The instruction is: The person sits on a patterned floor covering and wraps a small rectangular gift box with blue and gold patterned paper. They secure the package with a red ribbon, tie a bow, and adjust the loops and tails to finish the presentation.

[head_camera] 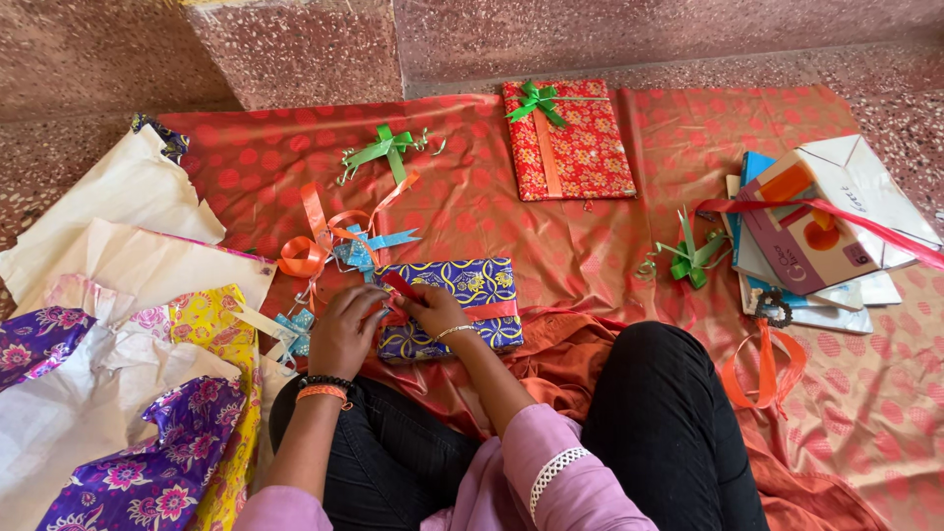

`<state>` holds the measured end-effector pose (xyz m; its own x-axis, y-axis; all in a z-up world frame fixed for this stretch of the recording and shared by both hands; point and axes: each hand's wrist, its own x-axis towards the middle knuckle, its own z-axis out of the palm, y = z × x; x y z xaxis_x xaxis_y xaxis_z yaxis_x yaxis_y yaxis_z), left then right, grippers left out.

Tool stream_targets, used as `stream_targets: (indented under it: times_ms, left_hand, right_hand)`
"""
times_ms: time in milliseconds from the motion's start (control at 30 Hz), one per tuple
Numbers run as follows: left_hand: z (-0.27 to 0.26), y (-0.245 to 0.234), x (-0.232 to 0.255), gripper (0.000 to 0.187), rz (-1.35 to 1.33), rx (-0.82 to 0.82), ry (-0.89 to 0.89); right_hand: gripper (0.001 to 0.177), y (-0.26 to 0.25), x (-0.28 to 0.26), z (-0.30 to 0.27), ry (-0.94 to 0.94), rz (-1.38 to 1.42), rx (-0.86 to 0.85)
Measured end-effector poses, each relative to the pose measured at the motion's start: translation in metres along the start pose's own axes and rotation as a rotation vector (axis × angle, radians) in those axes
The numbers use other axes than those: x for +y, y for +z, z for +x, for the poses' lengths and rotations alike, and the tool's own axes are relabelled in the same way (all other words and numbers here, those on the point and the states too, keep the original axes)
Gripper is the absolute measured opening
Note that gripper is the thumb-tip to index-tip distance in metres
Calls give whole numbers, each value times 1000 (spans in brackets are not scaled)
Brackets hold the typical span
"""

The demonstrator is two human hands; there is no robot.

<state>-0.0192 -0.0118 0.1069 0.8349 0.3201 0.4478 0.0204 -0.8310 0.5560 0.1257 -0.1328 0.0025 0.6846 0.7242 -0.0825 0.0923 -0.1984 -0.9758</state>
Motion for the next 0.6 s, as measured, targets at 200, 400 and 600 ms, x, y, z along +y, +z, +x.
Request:
stream_targets:
  times_ms: [200, 400, 600]
  left_hand:
    - [3, 1, 0, 21, 41, 12, 33]
    - [3, 5, -7, 13, -11, 36, -34]
    - [-2, 18, -20, 11, -103, -10, -172]
  right_hand:
    - [35, -1, 0, 1, -33, -4, -4]
    - [41, -3, -5, -2, 8, -151, 18]
    - [40, -4, -16, -7, -12, -202, 17]
